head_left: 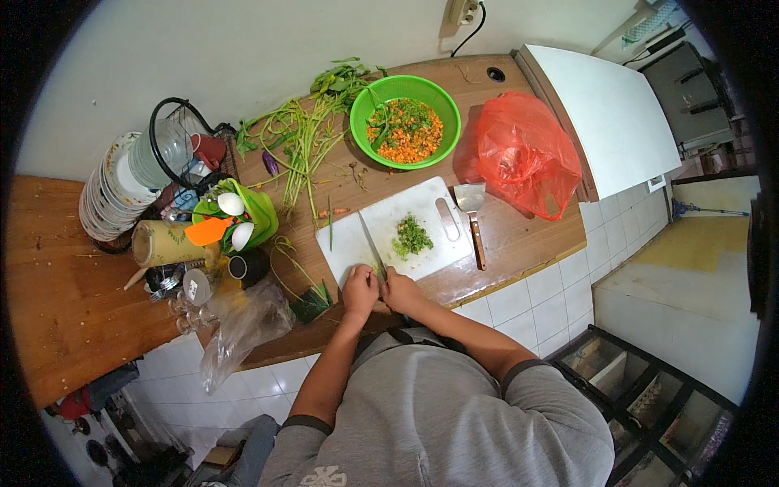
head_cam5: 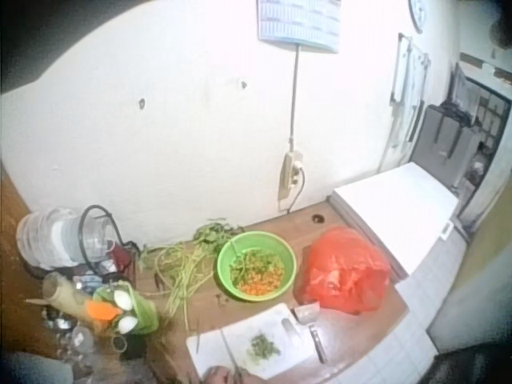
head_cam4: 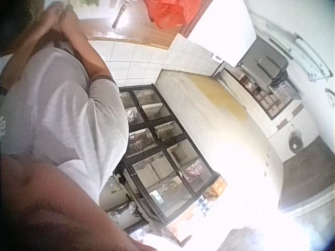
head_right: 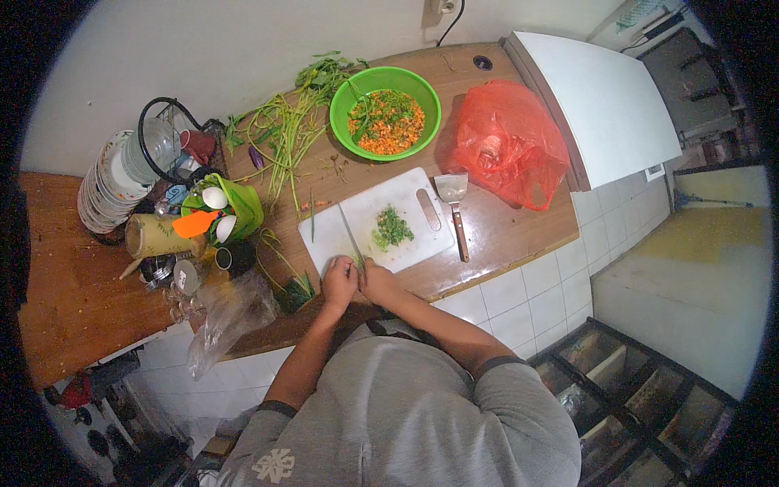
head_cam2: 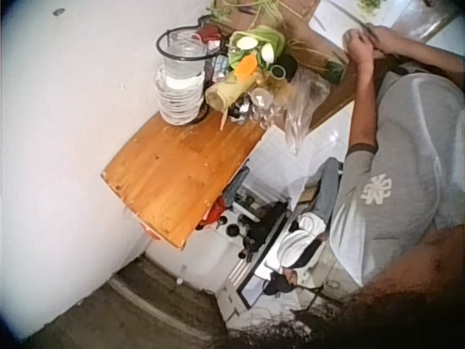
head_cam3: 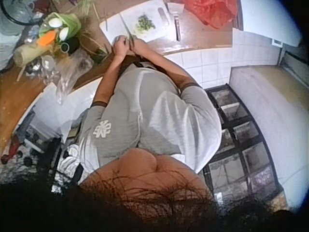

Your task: The person chops green vegetables on a white cutting board using a knife and uses a spatula to transfer the pieces into a green bowl.

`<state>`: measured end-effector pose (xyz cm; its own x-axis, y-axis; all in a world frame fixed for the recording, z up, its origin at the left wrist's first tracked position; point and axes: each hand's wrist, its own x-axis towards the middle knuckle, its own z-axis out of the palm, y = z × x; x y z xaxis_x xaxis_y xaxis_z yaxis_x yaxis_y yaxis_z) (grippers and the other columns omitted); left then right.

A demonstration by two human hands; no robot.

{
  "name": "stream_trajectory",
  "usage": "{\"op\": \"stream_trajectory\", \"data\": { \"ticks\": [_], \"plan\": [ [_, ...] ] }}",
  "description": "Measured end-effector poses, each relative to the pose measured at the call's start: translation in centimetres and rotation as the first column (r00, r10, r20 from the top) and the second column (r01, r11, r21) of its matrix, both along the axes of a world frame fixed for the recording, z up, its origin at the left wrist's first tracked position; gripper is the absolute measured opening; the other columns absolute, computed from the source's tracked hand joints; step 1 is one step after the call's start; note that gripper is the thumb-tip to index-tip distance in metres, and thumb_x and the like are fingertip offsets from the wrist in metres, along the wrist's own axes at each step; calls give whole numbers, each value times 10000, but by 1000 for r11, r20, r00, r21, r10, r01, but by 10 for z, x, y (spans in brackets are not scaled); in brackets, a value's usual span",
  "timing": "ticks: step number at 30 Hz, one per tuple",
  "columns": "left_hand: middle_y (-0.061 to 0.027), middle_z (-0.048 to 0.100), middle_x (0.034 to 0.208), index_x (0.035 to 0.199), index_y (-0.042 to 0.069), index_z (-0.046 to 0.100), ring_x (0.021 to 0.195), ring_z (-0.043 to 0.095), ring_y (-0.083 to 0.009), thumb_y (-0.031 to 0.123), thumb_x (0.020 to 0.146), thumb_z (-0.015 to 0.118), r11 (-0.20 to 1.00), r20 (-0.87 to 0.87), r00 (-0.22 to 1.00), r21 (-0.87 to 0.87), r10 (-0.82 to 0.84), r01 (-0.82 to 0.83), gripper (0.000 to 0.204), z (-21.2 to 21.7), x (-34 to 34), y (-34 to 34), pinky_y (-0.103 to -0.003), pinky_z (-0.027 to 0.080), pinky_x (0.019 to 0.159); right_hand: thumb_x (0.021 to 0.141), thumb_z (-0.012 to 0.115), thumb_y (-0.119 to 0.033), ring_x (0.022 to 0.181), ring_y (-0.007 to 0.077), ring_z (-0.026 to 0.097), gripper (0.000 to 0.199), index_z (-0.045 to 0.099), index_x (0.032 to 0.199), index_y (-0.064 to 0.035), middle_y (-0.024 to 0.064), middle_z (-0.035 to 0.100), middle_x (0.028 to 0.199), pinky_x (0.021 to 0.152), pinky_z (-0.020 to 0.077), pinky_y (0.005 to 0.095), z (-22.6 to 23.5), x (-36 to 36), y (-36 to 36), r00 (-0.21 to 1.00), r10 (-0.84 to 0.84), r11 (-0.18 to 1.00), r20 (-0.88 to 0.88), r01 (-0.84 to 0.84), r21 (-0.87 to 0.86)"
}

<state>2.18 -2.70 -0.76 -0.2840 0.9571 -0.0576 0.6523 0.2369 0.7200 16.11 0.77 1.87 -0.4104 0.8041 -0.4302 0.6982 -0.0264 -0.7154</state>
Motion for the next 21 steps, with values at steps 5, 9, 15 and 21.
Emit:
{"op": "stream_trajectory", "data": {
  "ticks": [5, 9, 15, 21],
  "plan": [
    [-140, 615, 904, 942, 72, 624, 835, 626, -380, 116, 885, 645, 1000, 10, 1000, 17, -8, 8, 75, -3, 1, -1, -472, 516, 714, 937, 557, -186, 797, 521, 657, 320, 464, 1115, 62, 343, 661, 823, 729, 524, 586, 5, -1, -3, 1000, 5, 1000, 25, -5, -22],
    [-136, 636, 901, 946, 63, 643, 825, 645, -354, 110, 878, 658, 1000, -8, 1000, -8, -1, 1, 84, 1, 4, 0, -451, 522, 726, 934, 554, -183, 820, 504, 673, 311, 469, 1119, 53, 330, 675, 851, 730, 535, 570, 4, -3, -3, 998, 34, 999, 59, -31, -42],
    [-137, 636, 913, 923, 59, 644, 831, 637, -362, 101, 872, 660, 999, 12, 1000, -50, -9, 10, 68, 2, 1, 4, -450, 525, 733, 925, 551, -183, 856, 450, 705, 314, 488, 1150, 27, 297, 699, 900, 736, 556, 540, 9, -14, 9, 981, 110, 992, 158, -100, -72],
    [-131, 645, 903, 908, 62, 650, 833, 642, -352, 112, 862, 671, 999, -25, 1000, -49, -9, 8, 71, 0, -1, 2, -445, 524, 737, 917, 540, -168, 833, 444, 706, 251, 508, 1076, 23, 272, 703, 884, 716, 558, 534, 23, -1, 12, 964, 164, 985, 209, -172, 20]
  ]
}}
